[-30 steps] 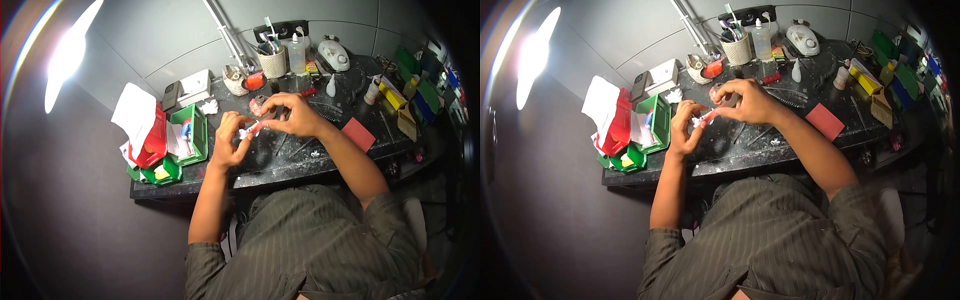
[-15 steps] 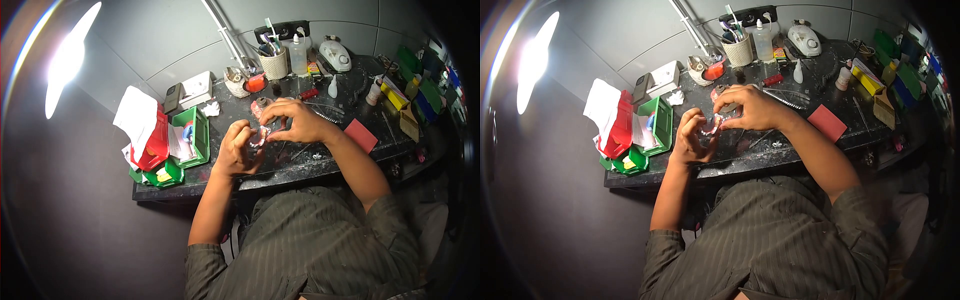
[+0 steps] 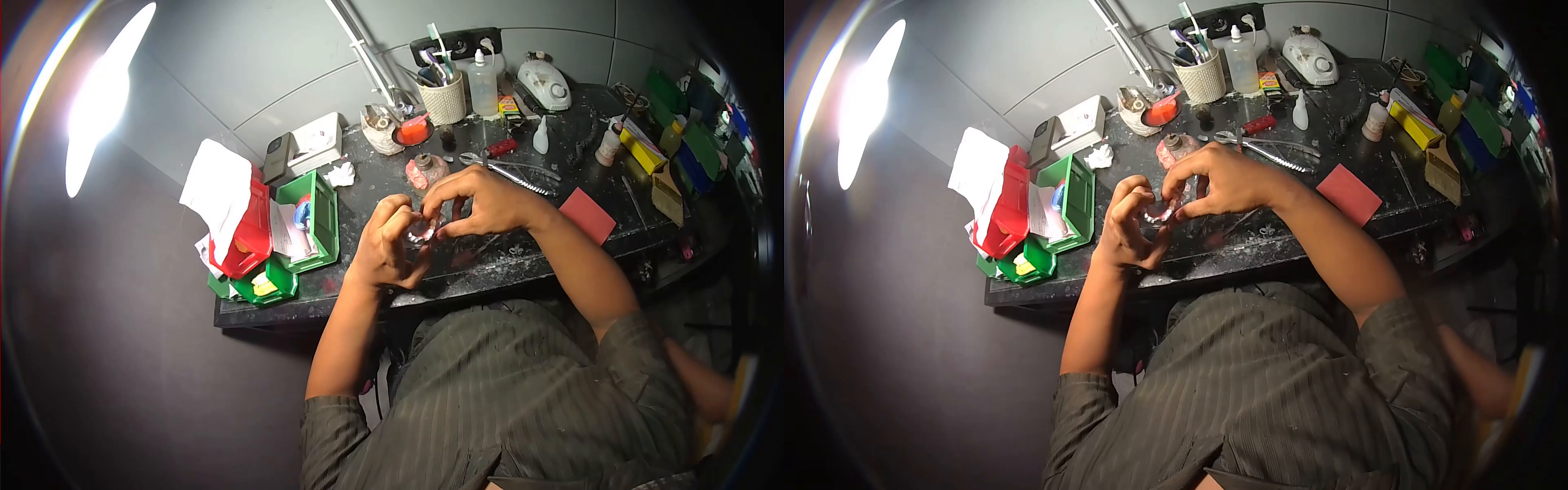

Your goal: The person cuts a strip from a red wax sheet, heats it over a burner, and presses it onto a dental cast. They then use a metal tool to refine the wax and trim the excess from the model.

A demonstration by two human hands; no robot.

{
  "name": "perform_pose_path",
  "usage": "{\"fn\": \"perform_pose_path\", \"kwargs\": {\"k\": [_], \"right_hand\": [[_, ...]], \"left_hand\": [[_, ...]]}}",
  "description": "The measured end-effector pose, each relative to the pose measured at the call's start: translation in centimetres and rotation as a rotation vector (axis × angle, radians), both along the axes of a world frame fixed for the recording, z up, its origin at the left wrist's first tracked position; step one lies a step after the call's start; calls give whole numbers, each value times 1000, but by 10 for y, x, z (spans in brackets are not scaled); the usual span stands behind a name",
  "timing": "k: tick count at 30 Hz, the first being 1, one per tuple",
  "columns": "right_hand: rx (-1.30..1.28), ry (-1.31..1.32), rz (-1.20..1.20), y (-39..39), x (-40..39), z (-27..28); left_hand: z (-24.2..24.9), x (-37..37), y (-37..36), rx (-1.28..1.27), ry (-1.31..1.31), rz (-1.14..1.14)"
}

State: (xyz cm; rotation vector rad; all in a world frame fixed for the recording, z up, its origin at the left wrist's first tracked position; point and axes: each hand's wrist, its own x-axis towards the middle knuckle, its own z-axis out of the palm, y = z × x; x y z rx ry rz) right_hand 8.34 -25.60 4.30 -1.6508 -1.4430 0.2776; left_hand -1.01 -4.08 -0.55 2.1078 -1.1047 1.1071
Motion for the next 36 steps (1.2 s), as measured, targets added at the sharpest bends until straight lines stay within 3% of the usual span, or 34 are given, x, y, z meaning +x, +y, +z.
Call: {"fn": "perform_pose_path", "kwargs": {"k": [13, 24, 31, 36], "right_hand": [[40, 24, 45, 1, 3, -7], [-16, 241, 101, 1, 3, -9], [-41, 198, 101, -1, 4, -8], [-103, 311, 70, -1, 6, -10]], "left_hand": [[0, -2, -6, -20, 22, -70], [15, -6, -10, 188, 4, -59], [16, -6, -14, 161, -3, -89], [14, -7, -12, 231, 19, -43]]}}
